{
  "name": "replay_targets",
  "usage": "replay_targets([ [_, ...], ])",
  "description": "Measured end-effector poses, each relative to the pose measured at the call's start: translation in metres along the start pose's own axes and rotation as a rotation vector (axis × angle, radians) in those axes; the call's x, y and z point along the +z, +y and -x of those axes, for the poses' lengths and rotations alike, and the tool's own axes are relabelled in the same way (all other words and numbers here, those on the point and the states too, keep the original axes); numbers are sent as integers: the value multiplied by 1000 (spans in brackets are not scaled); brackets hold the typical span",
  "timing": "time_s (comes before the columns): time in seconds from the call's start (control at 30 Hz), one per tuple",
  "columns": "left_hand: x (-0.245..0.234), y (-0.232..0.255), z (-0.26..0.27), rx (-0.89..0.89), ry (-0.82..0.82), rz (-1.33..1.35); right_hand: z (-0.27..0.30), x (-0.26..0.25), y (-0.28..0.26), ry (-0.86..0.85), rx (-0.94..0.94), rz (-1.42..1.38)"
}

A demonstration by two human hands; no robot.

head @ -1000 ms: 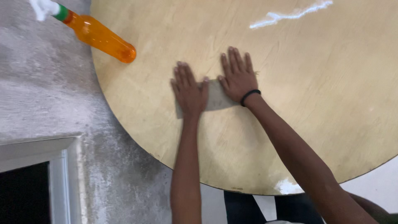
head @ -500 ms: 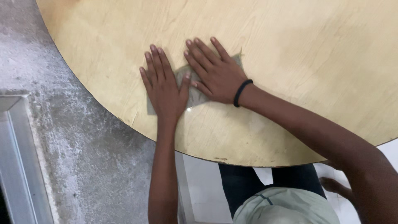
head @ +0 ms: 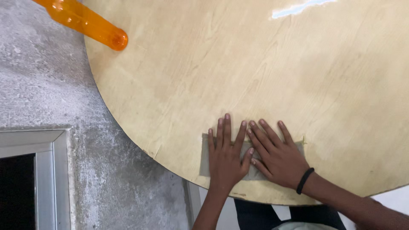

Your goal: The person sands a large circular wooden tabletop using a sanding block held with both hands. They move the block across the surface in circular and linear motions, covering different areas of the table.

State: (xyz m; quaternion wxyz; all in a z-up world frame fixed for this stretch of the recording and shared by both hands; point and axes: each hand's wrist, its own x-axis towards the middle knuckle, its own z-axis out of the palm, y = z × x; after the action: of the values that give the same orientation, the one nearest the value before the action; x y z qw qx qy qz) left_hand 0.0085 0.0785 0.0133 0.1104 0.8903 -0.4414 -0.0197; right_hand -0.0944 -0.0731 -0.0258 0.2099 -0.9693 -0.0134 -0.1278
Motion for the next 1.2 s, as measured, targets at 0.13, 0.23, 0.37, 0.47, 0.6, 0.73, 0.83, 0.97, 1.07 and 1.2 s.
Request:
replay_targets([
  [0.13,1,1,1,-5,26,13,-1,-1,1,48,-18,-13],
  [0.23,8,4,6,0,31,-9,3,2,2,106,-25,-34],
  [0.37,6,-1,6,13,11,-23,-1,1,-2,150,-12,-60],
  [0.47,6,-1,5,17,3,-28,-2,-1,-4,136,-7,-52],
  [0.6,2,-1,2,23,13,-15,-4,-5,-5,114,7,-43],
  [0.73,-3,0,3,22,8,13,-5,-1,-5,127,5,-75],
  [0.83,-3,0,1,23,-3,7,-4,1,-4,101,17,-73],
  [0.97,-5,-2,1,7,-43,51,-3,0,-6,100,22,-57],
  [1.07,-3,-3,-2,1,-39,42,-7,0,-5,115,16,-46],
  [1.2,2,-5,-2,4,-41,25,-8,6,-8,112,112,-26],
])
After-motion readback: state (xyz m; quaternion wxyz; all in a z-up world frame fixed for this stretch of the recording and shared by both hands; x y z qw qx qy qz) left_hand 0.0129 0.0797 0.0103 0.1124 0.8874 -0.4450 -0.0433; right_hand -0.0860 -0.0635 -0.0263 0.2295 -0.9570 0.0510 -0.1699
